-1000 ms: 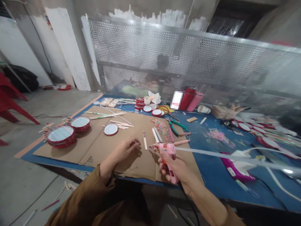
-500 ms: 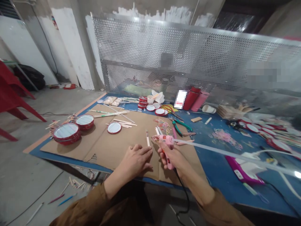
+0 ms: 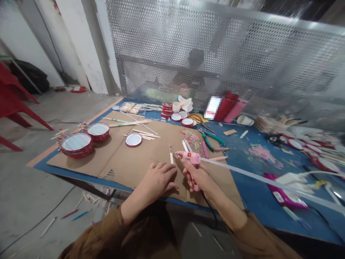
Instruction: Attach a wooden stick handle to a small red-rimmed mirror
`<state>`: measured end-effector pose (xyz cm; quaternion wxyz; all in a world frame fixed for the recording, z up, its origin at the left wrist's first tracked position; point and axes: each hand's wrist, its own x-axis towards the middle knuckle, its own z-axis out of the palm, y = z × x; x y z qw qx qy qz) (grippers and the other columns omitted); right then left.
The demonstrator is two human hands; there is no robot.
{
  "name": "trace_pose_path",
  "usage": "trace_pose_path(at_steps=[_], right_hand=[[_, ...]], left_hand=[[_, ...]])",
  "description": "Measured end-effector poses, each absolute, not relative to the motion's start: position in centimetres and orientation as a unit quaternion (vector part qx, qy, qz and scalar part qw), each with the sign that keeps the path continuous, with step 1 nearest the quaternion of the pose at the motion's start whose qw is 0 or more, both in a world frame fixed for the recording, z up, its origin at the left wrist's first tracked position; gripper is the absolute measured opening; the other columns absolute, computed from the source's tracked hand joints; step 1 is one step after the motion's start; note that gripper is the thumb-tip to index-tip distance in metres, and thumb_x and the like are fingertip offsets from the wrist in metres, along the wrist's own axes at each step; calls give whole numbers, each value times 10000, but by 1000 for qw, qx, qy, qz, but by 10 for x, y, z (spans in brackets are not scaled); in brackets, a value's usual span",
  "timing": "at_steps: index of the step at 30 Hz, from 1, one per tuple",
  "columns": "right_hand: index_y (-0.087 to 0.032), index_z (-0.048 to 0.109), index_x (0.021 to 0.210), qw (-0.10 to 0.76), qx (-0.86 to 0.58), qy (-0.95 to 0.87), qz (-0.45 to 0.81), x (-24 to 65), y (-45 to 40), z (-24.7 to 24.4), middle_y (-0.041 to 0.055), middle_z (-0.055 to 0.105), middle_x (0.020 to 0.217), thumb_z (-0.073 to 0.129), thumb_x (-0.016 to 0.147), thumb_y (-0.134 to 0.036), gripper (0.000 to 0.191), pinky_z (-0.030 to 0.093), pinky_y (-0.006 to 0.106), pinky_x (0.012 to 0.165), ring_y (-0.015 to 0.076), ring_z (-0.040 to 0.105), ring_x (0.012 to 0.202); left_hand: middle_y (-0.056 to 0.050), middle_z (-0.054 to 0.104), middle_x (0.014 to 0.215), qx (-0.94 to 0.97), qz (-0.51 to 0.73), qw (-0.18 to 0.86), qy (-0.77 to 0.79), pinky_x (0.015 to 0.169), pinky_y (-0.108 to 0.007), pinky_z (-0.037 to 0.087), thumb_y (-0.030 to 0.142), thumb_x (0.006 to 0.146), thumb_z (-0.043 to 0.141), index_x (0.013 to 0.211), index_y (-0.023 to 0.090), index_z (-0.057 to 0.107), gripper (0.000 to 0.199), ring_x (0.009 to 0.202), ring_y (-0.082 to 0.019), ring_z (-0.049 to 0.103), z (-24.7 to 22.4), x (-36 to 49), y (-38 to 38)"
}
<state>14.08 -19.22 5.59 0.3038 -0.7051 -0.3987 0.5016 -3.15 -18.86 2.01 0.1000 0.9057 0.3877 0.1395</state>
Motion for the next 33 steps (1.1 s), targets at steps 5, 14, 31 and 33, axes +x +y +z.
trace_pose_path(at_steps=[5,14,31,33], right_hand=[[-184,532,595,308,-712,-383,501,132,-192,60,-73,432,366,652,751,-592,453,389,172,286,65,421,283],[-185,519,585,310,-722,-370,495,128,-193,60,-76,429,363,637,781,-555,435,385,175,273,62,408,274],[-176,535,605,304,-716,-391,491,136,-194,50,-66,442,373,629,745,-643,497,396,176,289,64,423,294],[-175,545,614,305,-713,-394,492,139,-193,47,-61,452,381,623,742,-657,505,403,178,293,70,438,303]], left_hand=[[-84,600,1171,904,154,112,383,840,-351,393,531,878,541,1076,199,569,388,1092,-219,555,18,-31,-188],[-58,599,1136,904,152,114,384,816,-343,374,506,876,558,1039,189,559,357,1056,-213,570,16,-32,-188],[-14,604,1144,903,154,106,386,771,-339,363,502,867,579,1045,199,544,354,1037,-194,577,18,-34,-190],[-15,606,1146,903,156,107,384,775,-339,363,500,861,590,1041,200,544,353,1043,-191,577,18,-34,-190]])
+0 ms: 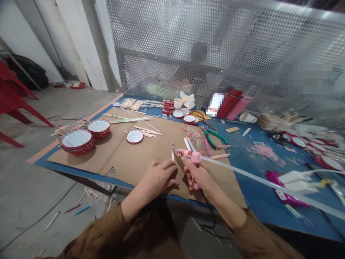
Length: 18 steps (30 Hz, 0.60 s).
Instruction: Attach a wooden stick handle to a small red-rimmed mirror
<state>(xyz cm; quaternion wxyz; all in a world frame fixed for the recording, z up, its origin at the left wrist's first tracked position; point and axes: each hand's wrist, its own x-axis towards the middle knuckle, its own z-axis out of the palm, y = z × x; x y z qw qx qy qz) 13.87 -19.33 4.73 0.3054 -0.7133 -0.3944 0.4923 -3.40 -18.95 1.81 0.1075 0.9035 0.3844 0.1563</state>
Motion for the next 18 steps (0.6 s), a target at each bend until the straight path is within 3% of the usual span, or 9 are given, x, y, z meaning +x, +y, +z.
trace_pose_path(at_steps=[18], right_hand=[[-186,517,589,299,-720,-387,492,136,-195,52,-65,445,383,639,730,-650,500,396,177,298,67,434,301]], left_hand=[[-41,616,1183,901,167,128,380,804,-339,372,496,837,632,1050,191,550,381,1093,-196,574,17,-34,-188]])
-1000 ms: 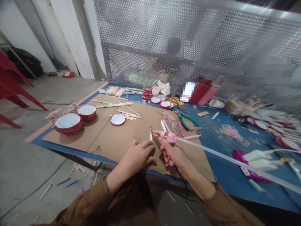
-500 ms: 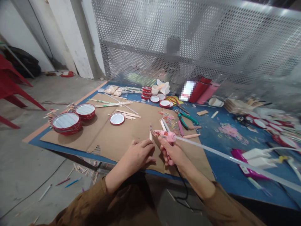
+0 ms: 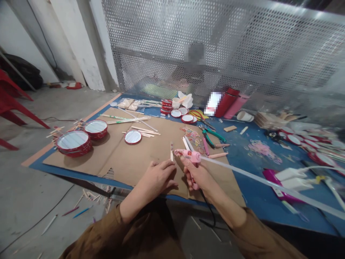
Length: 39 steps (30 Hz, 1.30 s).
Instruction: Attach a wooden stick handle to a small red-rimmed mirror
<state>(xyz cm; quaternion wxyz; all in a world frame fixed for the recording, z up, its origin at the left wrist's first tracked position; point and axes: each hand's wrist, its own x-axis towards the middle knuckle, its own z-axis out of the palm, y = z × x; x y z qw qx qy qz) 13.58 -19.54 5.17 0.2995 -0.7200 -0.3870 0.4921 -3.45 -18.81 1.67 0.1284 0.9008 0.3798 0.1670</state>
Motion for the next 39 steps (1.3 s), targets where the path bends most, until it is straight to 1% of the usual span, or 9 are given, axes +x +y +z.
trace_pose_path(at_steps=[9,14,18,23,30,35,39], right_hand=[[-183,504,574,307,-713,-383,500,131,-199,57,-63,431,383,596,777,-614,485,375,171,303,60,415,307],[-180,503,573,306,-717,-395,485,130,-200,59,-59,438,392,586,777,-616,489,321,152,290,55,418,311],[-185,495,564,301,-720,-404,477,129,-200,60,-54,445,385,570,774,-638,505,334,160,298,58,416,305],[-191,482,556,302,-720,-401,478,129,-200,60,-57,441,381,588,752,-648,508,357,172,302,64,421,305],[-191,484,572,300,-720,-399,481,130,-199,59,-56,445,387,580,765,-640,498,340,164,303,61,425,305],[-188,471,553,296,-721,-418,467,127,-201,65,-42,461,392,556,778,-645,517,295,153,288,55,429,303],[-185,479,557,291,-722,-416,469,128,-202,63,-46,453,391,571,760,-657,522,294,151,286,56,429,305]], left_hand=[[-37,609,1209,901,167,119,382,802,-350,375,513,824,634,1059,190,541,410,1090,-192,574,15,-35,-189],[-40,609,1211,903,171,114,378,822,-349,374,505,821,642,1065,187,537,414,1109,-193,566,14,-34,-188],[-41,612,1199,903,178,112,376,812,-347,376,504,821,641,1068,187,534,416,1090,-196,572,10,-35,-188],[-58,602,1207,900,188,109,377,850,-350,379,508,827,628,1068,181,537,416,1105,-197,556,10,-35,-190],[-51,623,1062,891,160,92,415,813,-357,398,490,842,612,987,187,588,337,1023,-225,547,18,-36,-194],[-43,621,1062,891,155,102,414,805,-350,397,459,852,617,977,194,612,293,1017,-214,538,18,-35,-192],[-41,620,1071,891,147,107,416,808,-355,397,432,858,624,962,195,626,260,1023,-216,532,19,-35,-191]])
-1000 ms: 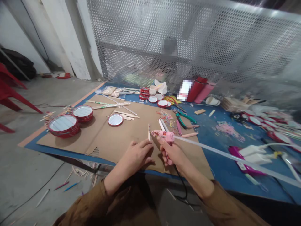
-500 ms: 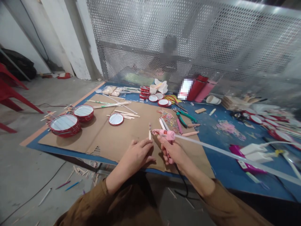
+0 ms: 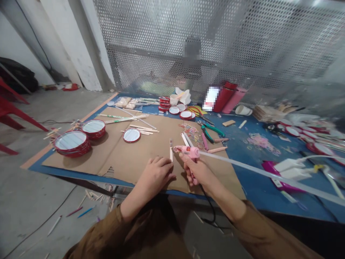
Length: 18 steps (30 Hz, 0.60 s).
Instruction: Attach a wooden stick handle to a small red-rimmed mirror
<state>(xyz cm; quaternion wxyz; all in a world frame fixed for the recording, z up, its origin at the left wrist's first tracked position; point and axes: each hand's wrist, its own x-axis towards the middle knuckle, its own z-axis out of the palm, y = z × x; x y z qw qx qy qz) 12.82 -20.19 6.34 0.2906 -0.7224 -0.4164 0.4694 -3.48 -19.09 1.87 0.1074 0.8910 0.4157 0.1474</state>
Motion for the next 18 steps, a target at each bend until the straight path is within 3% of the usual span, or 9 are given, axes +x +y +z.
trace_pose_path(at_steps=[18], right_hand=[[-195,457,539,294,-711,-411,488,129,-205,61,-68,399,366,579,746,-653,517,300,155,285,52,394,291]], left_hand=[[-48,614,1062,891,147,111,416,808,-358,393,390,875,620,957,204,629,203,1023,-209,523,14,-35,-190]])
